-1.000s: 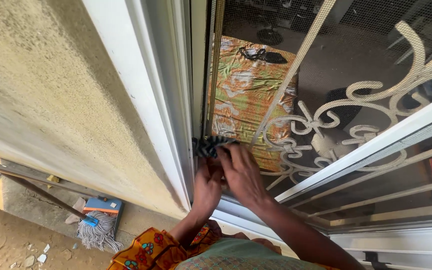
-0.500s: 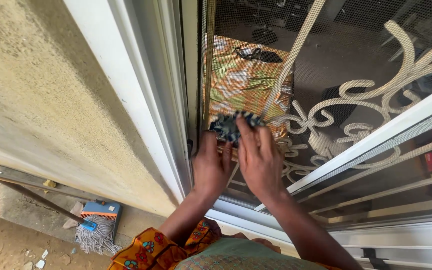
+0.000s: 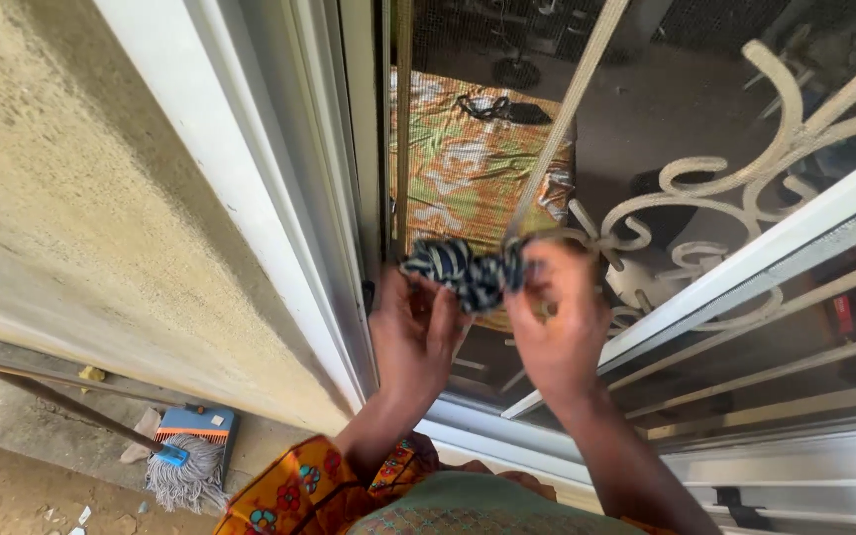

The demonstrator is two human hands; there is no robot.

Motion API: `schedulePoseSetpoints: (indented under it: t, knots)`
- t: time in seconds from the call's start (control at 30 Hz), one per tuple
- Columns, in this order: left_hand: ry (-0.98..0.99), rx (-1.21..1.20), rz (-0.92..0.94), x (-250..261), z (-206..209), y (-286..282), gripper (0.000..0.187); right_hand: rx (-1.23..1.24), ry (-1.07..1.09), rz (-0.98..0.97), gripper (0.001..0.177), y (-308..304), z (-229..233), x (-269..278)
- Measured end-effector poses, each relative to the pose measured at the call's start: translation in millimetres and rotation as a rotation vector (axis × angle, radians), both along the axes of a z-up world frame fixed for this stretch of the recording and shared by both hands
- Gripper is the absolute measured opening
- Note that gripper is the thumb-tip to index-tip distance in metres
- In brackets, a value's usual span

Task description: Repairing or adjusting the locking mechanism on a sliding glass door.

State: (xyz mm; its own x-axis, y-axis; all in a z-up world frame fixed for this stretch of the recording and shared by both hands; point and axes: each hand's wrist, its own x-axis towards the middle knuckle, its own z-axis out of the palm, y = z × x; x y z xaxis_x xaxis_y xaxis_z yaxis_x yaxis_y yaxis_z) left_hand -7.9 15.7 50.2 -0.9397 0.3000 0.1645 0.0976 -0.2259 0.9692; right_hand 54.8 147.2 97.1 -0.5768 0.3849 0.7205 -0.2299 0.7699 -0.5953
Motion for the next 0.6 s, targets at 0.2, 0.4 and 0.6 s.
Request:
schedulePoseSetpoints:
  t: [0.2, 0.4, 0.6]
  knots:
    - [0.686, -0.198, 0.346, -20, 32, 1, 0.012, 0.390, -0.014, -0.025, 0.045, -14, 23, -12]
    - [0.646, -0.793, 0.263, -18, -38, 9, 0.022, 0.435, -0.275, -0.023, 0.051, -7, -45, -11]
    - [0.503, -0.816, 0.064, -23, -38, 3, 0.047, 0.408, -0.224, 0.040, 0.053, -6, -59, -2]
